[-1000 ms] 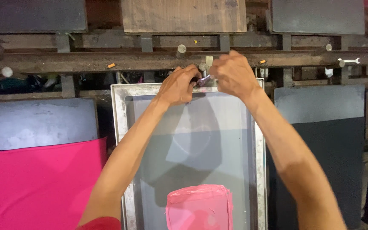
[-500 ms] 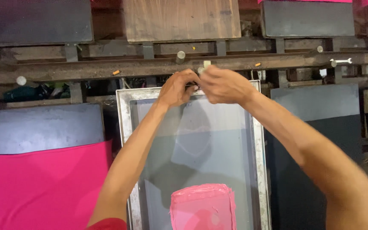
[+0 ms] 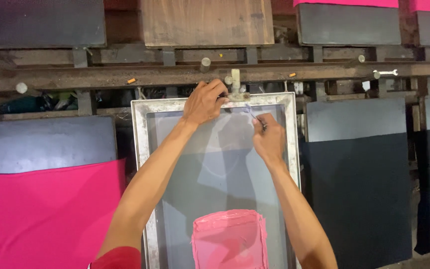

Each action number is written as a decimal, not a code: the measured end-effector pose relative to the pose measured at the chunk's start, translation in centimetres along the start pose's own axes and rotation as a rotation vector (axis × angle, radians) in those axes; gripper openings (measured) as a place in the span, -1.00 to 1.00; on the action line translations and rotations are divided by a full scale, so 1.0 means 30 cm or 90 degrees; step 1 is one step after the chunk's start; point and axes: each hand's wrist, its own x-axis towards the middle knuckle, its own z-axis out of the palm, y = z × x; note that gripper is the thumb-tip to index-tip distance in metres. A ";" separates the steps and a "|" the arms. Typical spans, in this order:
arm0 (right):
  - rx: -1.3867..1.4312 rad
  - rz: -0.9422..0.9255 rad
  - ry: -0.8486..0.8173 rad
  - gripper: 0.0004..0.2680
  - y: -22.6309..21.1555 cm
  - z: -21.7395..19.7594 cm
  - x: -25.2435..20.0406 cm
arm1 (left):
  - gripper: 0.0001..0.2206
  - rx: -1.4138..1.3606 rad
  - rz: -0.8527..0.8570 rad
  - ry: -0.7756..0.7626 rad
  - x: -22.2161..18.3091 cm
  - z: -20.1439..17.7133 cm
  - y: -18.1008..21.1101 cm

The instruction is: A worker uses a wrench to adjust and tighten the bolts on a screen printing frame at a printing station.

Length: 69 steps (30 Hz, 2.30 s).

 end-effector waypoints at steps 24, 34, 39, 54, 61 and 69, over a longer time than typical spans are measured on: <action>0.094 0.169 -0.095 -0.87 0.049 -0.070 0.018 | -0.88 0.506 0.230 -0.130 0.043 0.001 0.006; 0.131 0.190 -0.124 -0.87 0.035 -0.114 -0.038 | -0.91 0.550 0.241 -0.112 0.045 0.011 0.028; 0.144 0.192 -0.137 -0.87 0.003 -0.124 -0.053 | -0.88 0.589 0.301 -0.103 0.064 -0.041 0.097; 0.283 0.202 -0.176 -0.82 -0.014 -0.003 -0.041 | -0.87 0.359 0.162 -0.068 0.014 -0.023 0.047; 0.347 0.282 -0.064 -0.80 0.088 0.074 0.000 | -0.85 0.242 0.109 -0.033 0.009 -0.018 0.063; 0.184 0.249 0.198 -0.82 -0.062 0.124 0.069 | -0.86 0.169 0.136 -0.033 0.024 -0.016 0.044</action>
